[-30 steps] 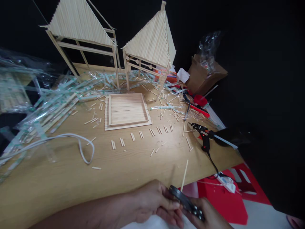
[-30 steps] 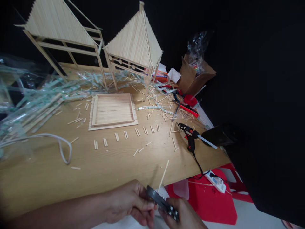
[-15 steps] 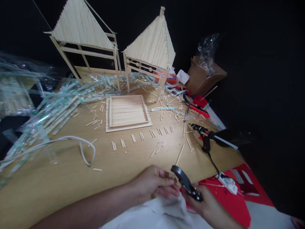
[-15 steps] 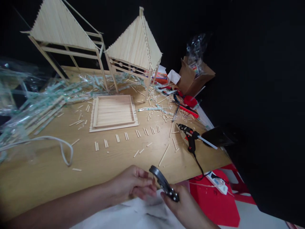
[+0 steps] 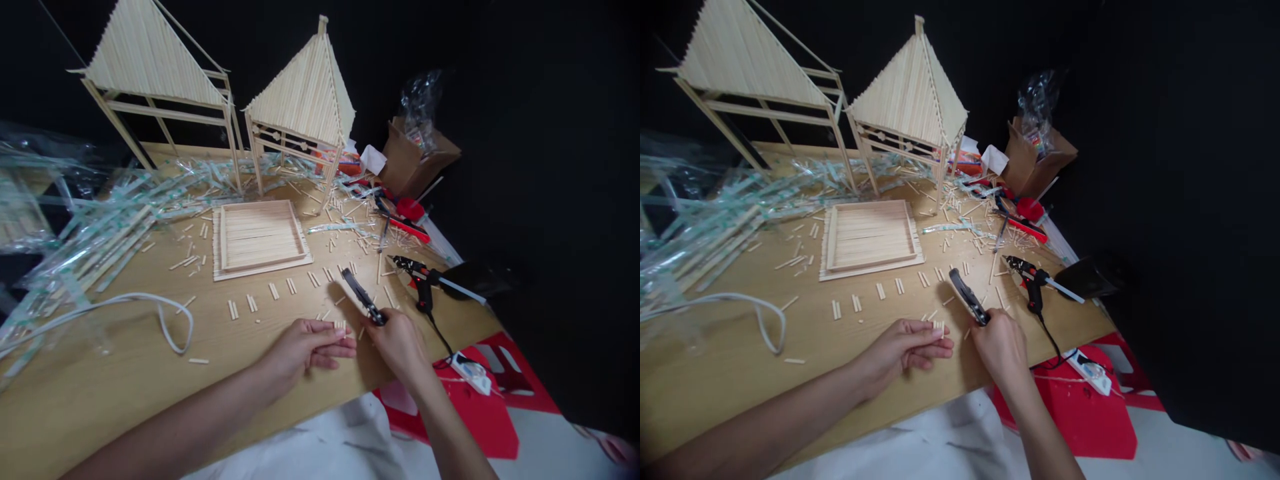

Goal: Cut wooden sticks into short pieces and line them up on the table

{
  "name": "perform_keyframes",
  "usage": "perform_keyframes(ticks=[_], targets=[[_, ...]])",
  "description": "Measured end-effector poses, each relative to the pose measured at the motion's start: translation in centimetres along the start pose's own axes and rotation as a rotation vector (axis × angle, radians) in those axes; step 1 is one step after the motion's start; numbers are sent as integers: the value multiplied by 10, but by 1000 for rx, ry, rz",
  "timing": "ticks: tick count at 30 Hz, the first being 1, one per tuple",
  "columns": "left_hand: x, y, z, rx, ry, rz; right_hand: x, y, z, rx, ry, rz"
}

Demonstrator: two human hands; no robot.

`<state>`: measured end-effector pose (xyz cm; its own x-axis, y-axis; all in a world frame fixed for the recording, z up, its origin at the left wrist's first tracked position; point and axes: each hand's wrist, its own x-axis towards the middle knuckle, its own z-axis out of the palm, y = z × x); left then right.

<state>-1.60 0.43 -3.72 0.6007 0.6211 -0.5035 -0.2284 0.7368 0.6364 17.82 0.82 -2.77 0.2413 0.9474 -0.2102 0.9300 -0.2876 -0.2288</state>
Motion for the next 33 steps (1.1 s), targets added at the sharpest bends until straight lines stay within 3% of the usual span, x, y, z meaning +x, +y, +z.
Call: perform_keyframes(ticks=[6, 9, 12, 18, 27, 33], targets=[[1, 3, 0, 26, 0, 31, -7, 6, -6, 387, -14, 4], [2, 1, -2, 26, -1, 23, -17, -9, -17, 687, -40, 69], [3, 0, -3, 17, -2, 4, -22, -26, -25, 833, -71, 76], [2, -1, -4, -20, -39, 19, -17, -38, -15, 855, -85, 9], [0, 1, -1, -2, -56, 47, -23, -45, -9, 949, -73, 49], [2, -1, -2, 21, -12, 35, -26, -41, -2, 958, -34, 27]])
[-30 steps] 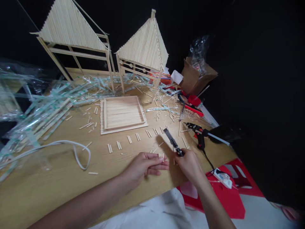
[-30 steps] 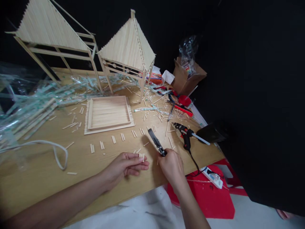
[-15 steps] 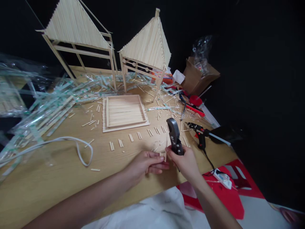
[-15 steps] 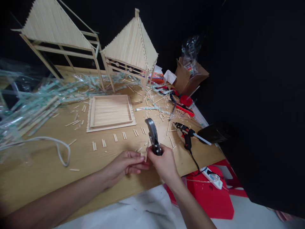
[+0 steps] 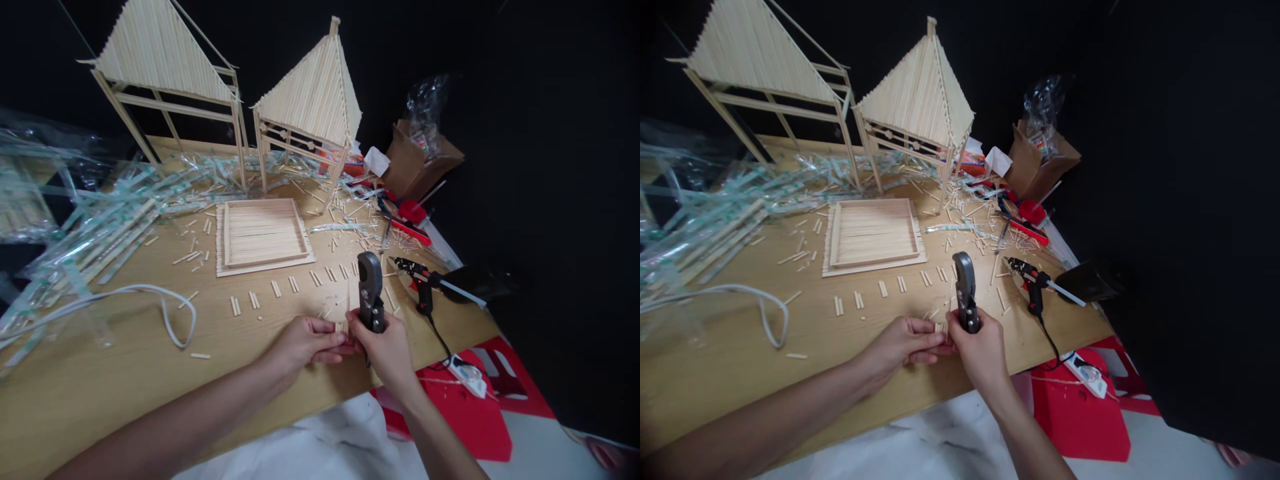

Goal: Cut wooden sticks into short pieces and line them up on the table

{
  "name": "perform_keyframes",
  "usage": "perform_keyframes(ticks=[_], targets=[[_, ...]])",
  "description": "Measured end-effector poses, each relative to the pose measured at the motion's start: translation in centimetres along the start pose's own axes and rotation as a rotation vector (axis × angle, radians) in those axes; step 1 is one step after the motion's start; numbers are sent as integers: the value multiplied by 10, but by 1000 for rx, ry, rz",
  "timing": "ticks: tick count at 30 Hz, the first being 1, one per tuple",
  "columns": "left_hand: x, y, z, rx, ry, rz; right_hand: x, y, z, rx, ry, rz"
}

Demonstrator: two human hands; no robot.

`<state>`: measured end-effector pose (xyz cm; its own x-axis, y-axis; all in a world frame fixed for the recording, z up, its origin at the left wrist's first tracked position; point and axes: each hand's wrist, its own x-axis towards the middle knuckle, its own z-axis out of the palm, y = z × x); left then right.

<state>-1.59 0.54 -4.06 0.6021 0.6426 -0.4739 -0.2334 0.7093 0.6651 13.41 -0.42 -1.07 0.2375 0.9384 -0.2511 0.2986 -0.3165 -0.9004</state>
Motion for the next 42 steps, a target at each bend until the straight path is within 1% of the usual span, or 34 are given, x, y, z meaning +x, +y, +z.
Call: perform_keyframes(ticks=[3, 7, 12, 15, 18, 22, 24, 26, 29, 31, 33, 35, 37, 39, 42], targets=[[1, -2, -1, 24, -11, 4, -1, 1, -1, -3, 19, -2], [2, -1, -3, 48, -20, 2, -2, -1, -1, 16, 13, 5], [0, 6, -5, 40, -67, -56, -4, -6, 1, 4, 3, -20], [-1, 12, -7, 48, -42, -81, -2, -7, -3, -36, 22, -10], [-2, 19, -8, 7, 0, -83, 7, -2, -16, -164, 67, -2], [-4, 26, -8, -75, -37, -48, 23, 19, -37, -520, 171, -53], [-4, 29, -7, -98, -35, -22, 29, 28, -43, -661, 171, -55], [-5, 30, -6, -106, -17, -14, 31, 33, -45, -731, 152, -43], [-5, 31, -5, -90, 7, -3, 28, 31, -46, -751, 130, -55], [-5, 32, -6, -79, 16, 20, 23, 28, -49, -755, 133, -116], [-5, 35, -8, -66, 35, 54, 16, 27, -55, -786, 156, -225], [-5, 39, -10, -56, 81, 93, 7, 31, -62, -844, 139, -344], [-6, 44, -12, -48, 139, 136, -6, 38, -67, -920, 76, -442], [-8, 49, -13, -41, 189, 173, -21, 46, -65, -983, -15, -538], [-11, 55, -11, -19, 209, 209, -39, 54, -49, -1018, -158, -672]])
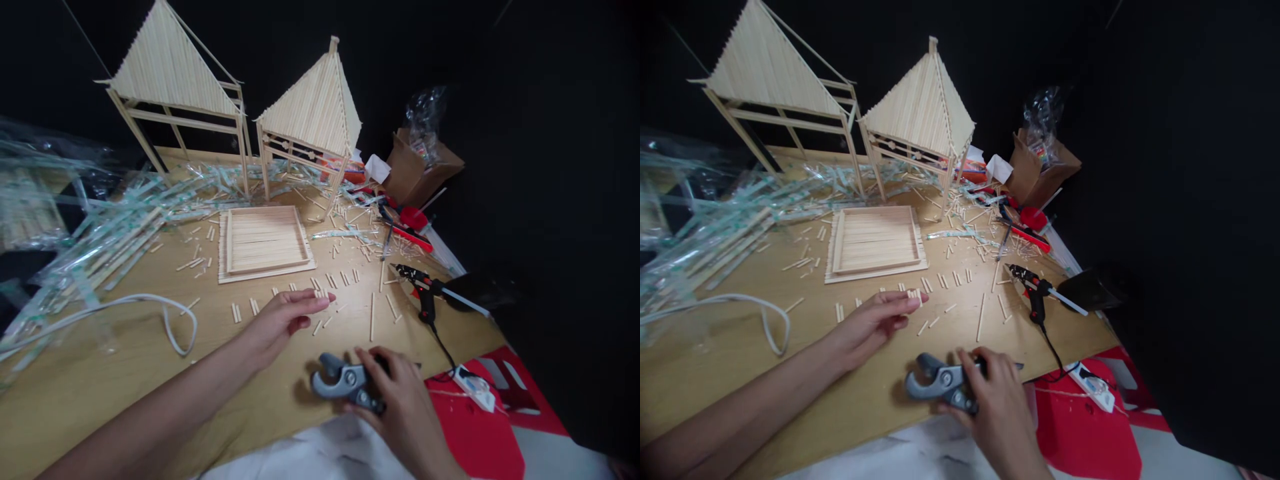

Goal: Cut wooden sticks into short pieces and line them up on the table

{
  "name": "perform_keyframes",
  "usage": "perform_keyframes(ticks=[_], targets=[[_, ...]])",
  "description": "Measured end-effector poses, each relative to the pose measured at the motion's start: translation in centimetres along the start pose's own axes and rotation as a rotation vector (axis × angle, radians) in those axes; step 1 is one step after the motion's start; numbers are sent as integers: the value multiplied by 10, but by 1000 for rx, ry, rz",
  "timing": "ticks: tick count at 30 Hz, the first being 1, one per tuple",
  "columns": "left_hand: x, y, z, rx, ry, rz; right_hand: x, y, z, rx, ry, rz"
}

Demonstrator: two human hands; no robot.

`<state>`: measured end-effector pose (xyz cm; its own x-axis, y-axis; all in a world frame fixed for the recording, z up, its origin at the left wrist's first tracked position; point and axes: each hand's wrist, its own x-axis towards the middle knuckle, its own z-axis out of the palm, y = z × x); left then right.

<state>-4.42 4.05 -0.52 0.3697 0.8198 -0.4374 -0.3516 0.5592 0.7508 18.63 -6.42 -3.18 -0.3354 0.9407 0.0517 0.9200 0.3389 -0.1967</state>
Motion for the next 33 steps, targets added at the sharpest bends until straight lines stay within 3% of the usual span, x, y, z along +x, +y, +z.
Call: perform_keyframes(ticks=[4, 9, 12, 16, 19, 25, 33], targets=[[-4, 1, 3, 34, -20, -9, 8, -21, 14, 3, -14, -129], [-7, -2, 5, 107, -94, -44, 19, -23, 16, 8, -27, -168], [-7, -3, 5, 174, -101, -61, 20, -22, 8, 73, 19, -126], [-7, -6, 7, 206, -136, -81, 31, -22, -12, 216, 191, -51], [-7, -9, 9, 197, -166, -81, 49, -22, -27, 338, 292, -91], [-6, -13, 7, 188, -218, -80, 76, -23, -42, 378, 301, -219], [-9, -11, 10, 158, -204, -149, 80, -22, -43, 386, 324, -288]])
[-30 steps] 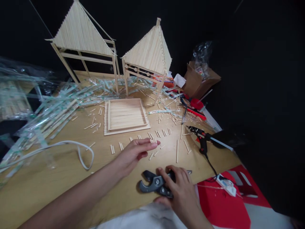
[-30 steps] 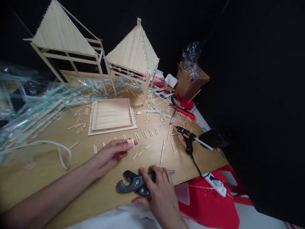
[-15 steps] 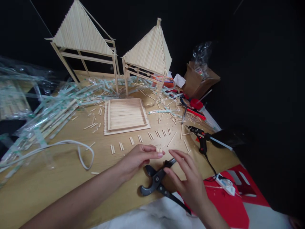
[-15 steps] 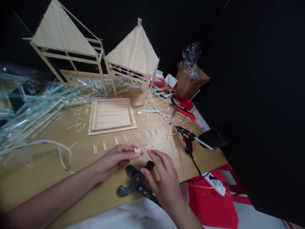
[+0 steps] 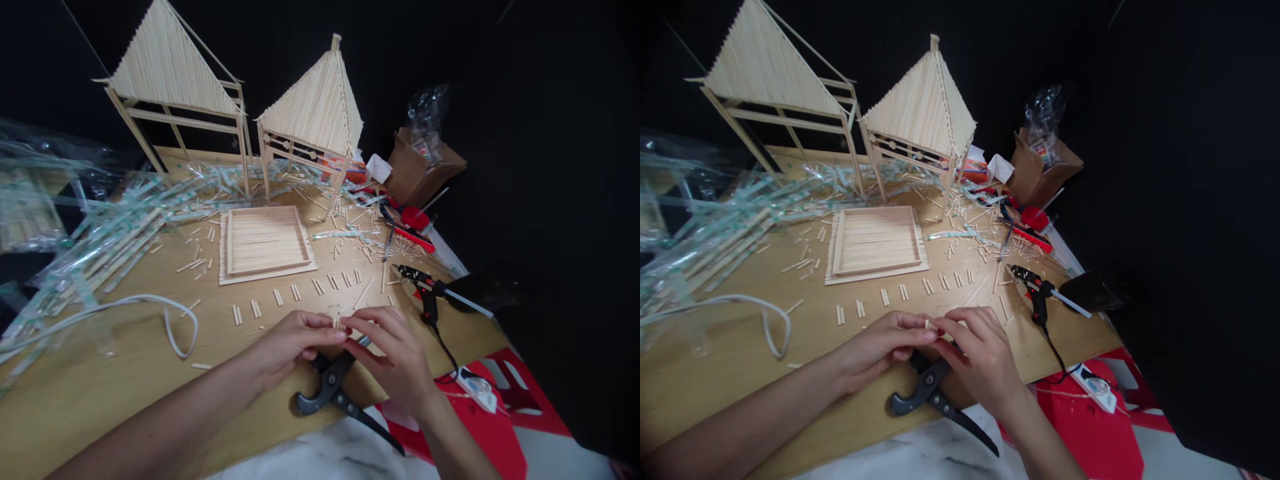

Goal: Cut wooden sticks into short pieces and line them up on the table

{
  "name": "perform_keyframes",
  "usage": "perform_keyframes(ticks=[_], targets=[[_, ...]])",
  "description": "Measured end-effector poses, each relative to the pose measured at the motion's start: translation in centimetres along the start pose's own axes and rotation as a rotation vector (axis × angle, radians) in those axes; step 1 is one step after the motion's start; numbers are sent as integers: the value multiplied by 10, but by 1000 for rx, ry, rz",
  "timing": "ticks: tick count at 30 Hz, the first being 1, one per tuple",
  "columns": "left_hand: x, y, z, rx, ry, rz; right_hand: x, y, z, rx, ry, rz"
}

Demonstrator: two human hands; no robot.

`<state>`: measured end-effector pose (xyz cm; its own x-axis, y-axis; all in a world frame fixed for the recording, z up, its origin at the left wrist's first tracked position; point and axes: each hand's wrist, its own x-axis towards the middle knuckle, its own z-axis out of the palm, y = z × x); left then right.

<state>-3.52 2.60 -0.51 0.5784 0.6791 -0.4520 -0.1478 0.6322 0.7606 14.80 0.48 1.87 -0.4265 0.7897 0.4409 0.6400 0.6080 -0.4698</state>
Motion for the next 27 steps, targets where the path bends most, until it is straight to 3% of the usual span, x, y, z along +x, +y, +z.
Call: perform_keyframes(ticks=[27], targets=[[-10, 2, 15, -104, -33, 5, 5, 2, -12, -14, -43, -109]])
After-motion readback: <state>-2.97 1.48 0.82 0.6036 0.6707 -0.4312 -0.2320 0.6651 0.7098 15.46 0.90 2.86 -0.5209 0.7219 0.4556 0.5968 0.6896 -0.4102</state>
